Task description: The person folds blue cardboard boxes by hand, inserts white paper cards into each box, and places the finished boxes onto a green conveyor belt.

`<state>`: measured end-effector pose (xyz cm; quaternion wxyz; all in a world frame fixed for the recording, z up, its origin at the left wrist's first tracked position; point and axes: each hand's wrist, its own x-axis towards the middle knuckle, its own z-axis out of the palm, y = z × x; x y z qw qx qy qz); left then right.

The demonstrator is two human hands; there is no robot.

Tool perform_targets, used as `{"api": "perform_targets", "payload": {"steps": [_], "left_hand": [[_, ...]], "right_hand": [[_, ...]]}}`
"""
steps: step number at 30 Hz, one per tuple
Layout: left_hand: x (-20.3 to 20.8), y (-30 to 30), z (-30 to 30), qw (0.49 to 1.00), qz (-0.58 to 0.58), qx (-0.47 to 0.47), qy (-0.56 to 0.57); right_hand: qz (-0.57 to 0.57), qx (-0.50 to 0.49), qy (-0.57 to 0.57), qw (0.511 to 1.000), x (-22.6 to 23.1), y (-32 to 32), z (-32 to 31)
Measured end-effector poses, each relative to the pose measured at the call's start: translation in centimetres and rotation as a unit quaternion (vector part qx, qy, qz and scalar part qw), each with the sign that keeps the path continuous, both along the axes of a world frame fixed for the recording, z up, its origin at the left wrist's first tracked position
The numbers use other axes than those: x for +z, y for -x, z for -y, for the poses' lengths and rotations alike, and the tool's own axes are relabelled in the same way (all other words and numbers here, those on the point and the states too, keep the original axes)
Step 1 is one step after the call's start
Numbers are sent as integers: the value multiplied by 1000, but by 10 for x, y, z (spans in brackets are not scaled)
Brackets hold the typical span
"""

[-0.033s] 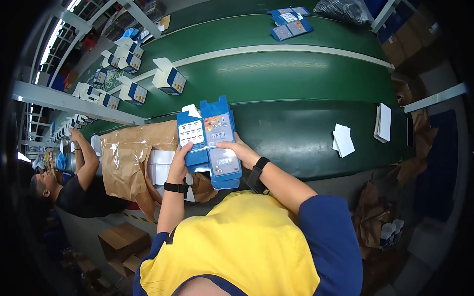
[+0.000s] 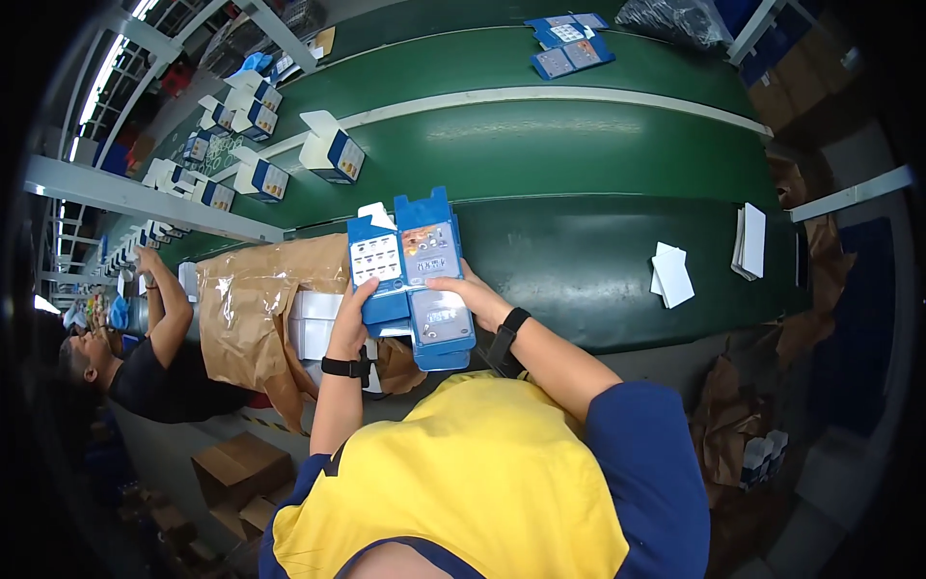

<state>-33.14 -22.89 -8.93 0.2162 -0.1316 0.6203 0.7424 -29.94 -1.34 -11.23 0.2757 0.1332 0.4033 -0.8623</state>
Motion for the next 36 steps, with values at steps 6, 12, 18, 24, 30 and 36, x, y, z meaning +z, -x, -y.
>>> {"api": "perform_targets", "payload": {"steps": [6, 12, 18, 24, 30, 36], "left_hand": [[37, -5, -19, 999, -42, 19, 1], [4, 18, -24, 999, -11, 13, 28], [14, 14, -53, 988, -60, 3, 144], [32, -15, -126, 924, -258, -36, 280], [-52, -38, -188, 937, -151, -169, 264], [-57, -70, -173, 931, -110, -229, 261]], "right_hand": [[10, 5, 25, 1000, 14, -5, -11], [58, 23, 107, 992, 4, 1, -26], [1, -24, 36, 999, 6, -3, -35], [-18, -139, 25, 990, 18, -37, -101], [48, -145, -39, 987, -31, -79, -174], [70, -124, -148, 979, -62, -84, -172]]}}
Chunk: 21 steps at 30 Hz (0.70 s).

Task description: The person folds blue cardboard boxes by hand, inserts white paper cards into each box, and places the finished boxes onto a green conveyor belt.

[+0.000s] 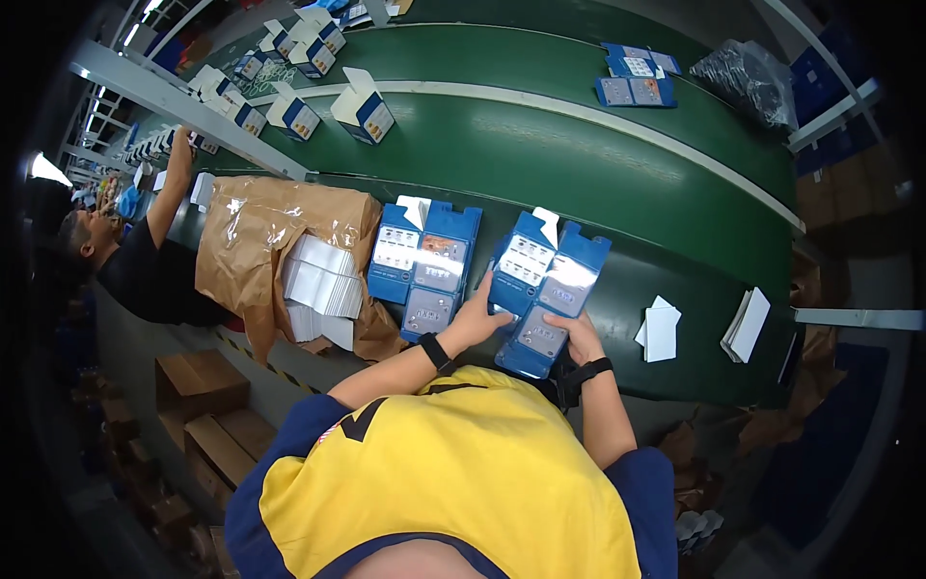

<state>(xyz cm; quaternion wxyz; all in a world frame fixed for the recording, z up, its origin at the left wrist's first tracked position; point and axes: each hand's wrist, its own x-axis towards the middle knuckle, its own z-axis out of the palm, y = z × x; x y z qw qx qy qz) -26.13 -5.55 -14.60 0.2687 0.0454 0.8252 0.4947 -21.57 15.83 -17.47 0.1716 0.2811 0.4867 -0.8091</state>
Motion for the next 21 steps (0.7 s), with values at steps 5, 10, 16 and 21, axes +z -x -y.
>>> {"api": "perform_targets", "payload": {"steps": [5, 10, 16, 21], "left_hand": [[54, 9, 32, 947, 250, 105, -170], [68, 6, 62, 866, 372, 180, -280], [55, 8, 47, 883, 356, 160, -262], [64, 7, 41, 911, 326, 117, -225]], "right_hand": [[-21, 179, -46, 983, 2, 26, 26], [-172, 141, -399, 890, -2, 29, 44], [-112, 59, -187, 974, 29, 39, 53], [-91, 10, -191, 977, 47, 30, 63]]}}
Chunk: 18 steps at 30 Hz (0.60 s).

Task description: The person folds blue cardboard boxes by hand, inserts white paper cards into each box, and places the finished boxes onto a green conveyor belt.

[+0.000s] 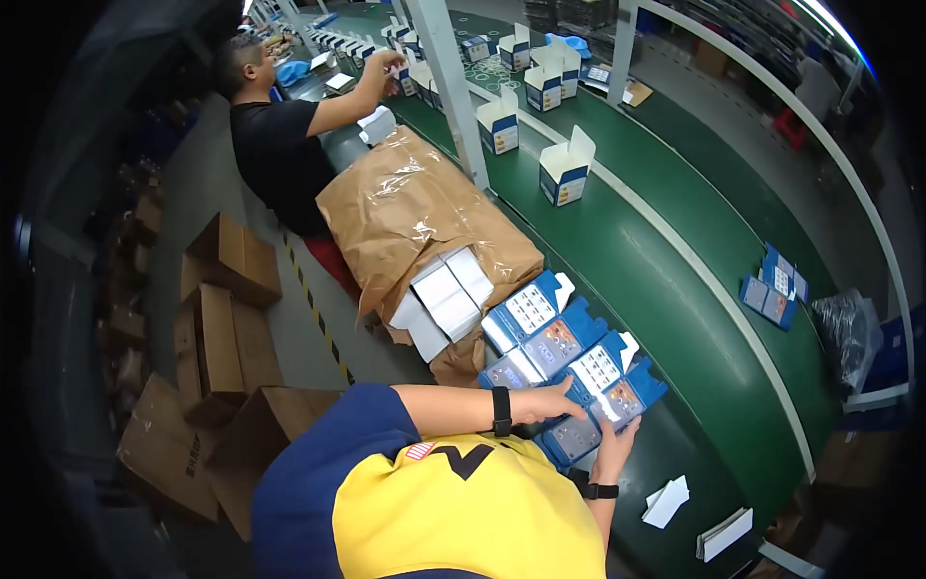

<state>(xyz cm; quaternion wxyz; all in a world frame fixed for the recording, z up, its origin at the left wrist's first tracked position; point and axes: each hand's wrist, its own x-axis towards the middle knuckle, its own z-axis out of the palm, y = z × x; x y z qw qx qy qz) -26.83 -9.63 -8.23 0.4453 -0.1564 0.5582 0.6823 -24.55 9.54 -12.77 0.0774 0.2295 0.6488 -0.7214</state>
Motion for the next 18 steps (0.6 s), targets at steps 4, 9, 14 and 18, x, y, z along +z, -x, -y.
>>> {"api": "perform_targets", "payload": {"steps": [4, 9, 14, 18], "left_hand": [[-3, 0, -3, 999, -12, -14, 31], [32, 5, 13, 977, -144, -142, 62], [74, 13, -12, 820, -519, 171, 172], [108, 38, -51, 842, -493, 220, -16]], "right_hand": [[-10, -37, -5, 999, 3, 3, -7], [-94, 19, 48, 994, 34, 3, -2], [-266, 64, -139, 952, 113, -14, -15], [-422, 93, -272, 860, 138, -15, -27]]}}
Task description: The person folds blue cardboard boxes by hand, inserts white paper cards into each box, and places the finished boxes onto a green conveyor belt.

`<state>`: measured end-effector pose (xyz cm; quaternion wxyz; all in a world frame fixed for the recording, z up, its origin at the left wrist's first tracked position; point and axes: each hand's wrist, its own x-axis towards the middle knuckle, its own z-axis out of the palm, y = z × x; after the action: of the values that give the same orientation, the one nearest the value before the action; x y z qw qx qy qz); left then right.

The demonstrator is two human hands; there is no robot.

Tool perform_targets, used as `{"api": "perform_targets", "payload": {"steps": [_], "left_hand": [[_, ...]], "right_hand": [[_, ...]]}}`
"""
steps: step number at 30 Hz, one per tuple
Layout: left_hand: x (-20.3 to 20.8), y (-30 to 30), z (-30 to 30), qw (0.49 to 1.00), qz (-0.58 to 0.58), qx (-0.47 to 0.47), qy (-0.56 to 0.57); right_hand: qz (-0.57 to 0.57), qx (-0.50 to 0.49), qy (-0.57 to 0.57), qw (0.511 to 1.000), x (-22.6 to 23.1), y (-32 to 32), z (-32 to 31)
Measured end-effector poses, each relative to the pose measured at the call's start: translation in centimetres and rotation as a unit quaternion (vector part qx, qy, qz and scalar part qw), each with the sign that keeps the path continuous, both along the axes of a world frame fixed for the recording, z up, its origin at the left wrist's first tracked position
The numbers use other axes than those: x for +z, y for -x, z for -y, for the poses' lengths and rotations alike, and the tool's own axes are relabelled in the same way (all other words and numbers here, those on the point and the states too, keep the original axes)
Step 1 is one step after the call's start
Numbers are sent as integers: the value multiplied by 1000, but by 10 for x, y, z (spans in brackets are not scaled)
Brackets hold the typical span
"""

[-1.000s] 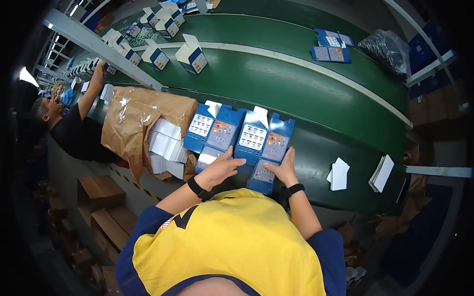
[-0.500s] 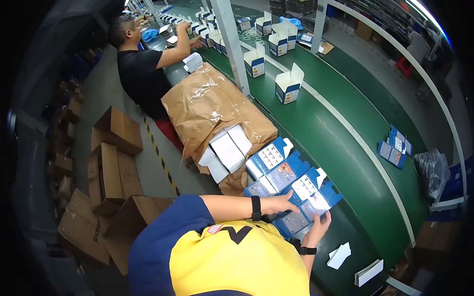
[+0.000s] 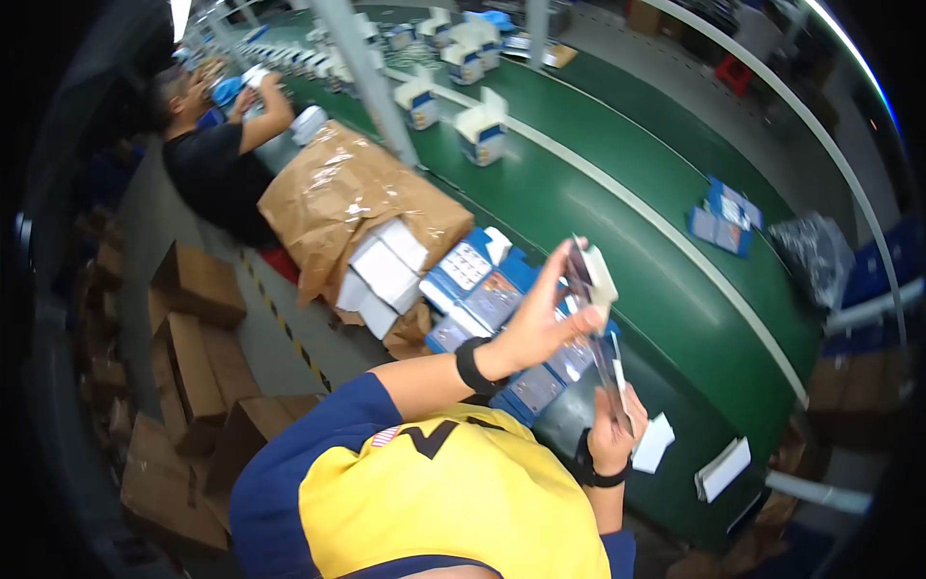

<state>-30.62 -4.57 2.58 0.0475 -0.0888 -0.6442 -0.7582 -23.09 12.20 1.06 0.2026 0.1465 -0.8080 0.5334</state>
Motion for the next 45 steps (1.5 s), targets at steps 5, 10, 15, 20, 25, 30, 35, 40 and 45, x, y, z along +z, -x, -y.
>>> {"api": "perform_targets", "payload": {"steps": [5, 10, 15, 20, 25, 30, 35, 40, 45], "left_hand": [[-1, 0, -24, 997, 2, -71, -27], [-3, -2, -35, 965, 80, -249, -8], [0, -45, -66, 896, 12, -443, -17], [-6, -54, -61, 912, 97, -395, -58], [-16, -51, -35, 934, 111, -339, -24], [-9, -44, -19, 965, 113, -229, -54], [-15, -34, -7, 975, 33, -215, -46], [-18, -20, -6, 934, -218, -122, 255], [-20, -17, -5, 917, -303, -148, 212]], "right_hand": [[21, -14, 10, 1000, 0, -4, -6], [233, 60, 227, 944, -22, -20, -41], [49, -84, 165, 981, -44, 15, -52], [91, 40, 165, 981, -28, 9, -60], [198, 19, 153, 968, 1, 2, -63], [191, 2, 186, 964, 8, 10, -44], [232, 183, 237, 926, 22, 7, -41], [189, 220, 321, 901, 14, 12, -38], [263, 133, 334, 895, 22, 24, -27]]}}
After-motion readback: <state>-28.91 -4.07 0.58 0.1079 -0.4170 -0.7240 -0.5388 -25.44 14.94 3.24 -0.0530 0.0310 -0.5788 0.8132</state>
